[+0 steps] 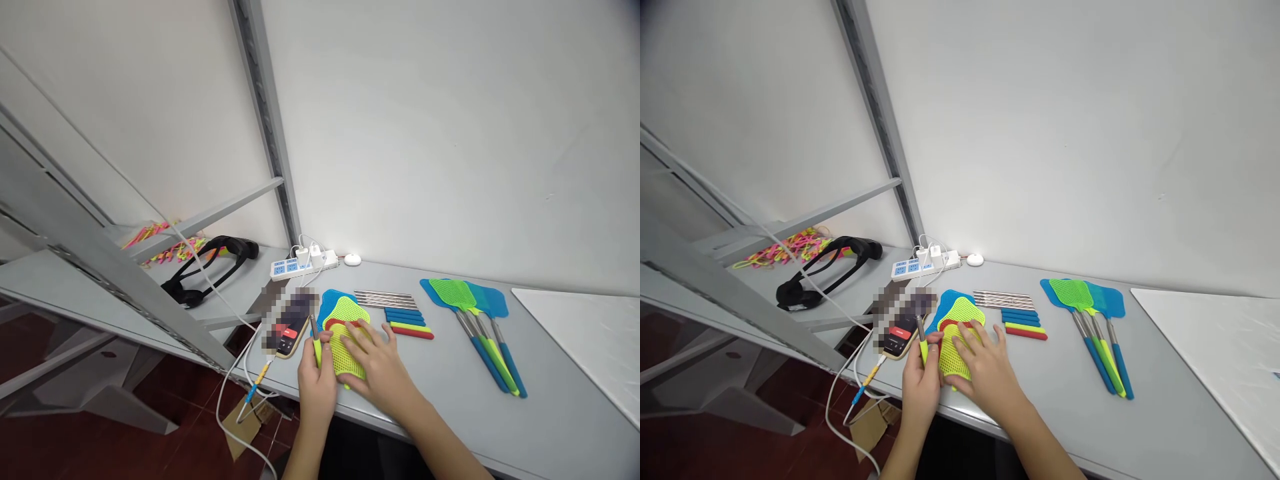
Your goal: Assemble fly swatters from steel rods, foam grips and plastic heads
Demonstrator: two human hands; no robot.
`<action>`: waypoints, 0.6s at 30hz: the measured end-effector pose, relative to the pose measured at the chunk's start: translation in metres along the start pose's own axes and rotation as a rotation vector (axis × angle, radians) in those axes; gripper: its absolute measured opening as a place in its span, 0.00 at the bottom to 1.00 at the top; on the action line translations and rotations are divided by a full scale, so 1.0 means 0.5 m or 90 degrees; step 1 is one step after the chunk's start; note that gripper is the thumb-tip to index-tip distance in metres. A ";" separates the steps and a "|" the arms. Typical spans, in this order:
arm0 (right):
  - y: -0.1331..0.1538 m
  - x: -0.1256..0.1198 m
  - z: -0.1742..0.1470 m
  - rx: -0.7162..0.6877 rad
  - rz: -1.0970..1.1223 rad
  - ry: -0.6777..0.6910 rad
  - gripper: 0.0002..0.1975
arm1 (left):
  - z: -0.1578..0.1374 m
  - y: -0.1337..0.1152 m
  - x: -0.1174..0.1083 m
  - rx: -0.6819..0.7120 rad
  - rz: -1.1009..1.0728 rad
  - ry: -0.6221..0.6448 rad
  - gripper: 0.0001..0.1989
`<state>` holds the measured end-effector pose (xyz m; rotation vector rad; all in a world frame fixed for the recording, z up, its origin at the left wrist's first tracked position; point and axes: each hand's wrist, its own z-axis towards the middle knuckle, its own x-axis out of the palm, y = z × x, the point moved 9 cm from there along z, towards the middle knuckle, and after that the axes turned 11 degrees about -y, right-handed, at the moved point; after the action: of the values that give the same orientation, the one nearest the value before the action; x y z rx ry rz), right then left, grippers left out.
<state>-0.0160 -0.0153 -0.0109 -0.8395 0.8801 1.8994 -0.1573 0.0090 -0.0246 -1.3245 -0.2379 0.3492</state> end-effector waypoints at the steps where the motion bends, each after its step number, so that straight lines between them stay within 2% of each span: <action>1: 0.007 0.005 -0.003 -0.016 0.009 0.028 0.31 | 0.000 0.003 0.004 -0.006 0.003 0.013 0.13; 6: 0.015 0.018 -0.028 -0.034 0.042 0.081 0.42 | -0.001 0.013 0.009 -0.017 0.022 0.039 0.13; 10: 0.019 0.019 -0.040 -0.066 0.036 0.057 0.37 | -0.002 0.012 0.010 -0.029 0.026 0.053 0.14; 13: 0.024 0.005 -0.037 -0.117 0.017 -0.010 0.29 | 0.002 0.008 0.011 -0.040 0.027 0.064 0.14; 16: 0.020 -0.033 -0.033 -0.130 0.044 -0.127 0.21 | 0.003 0.004 0.015 -0.057 -0.009 0.072 0.15; 18: 0.014 -0.066 -0.038 -0.125 0.086 -0.213 0.17 | -0.004 0.009 0.024 -0.102 -0.046 0.080 0.17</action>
<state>-0.0048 -0.0475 0.0079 -0.5604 0.5638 2.1903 -0.1460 0.0124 -0.0298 -1.4856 -0.2107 0.1888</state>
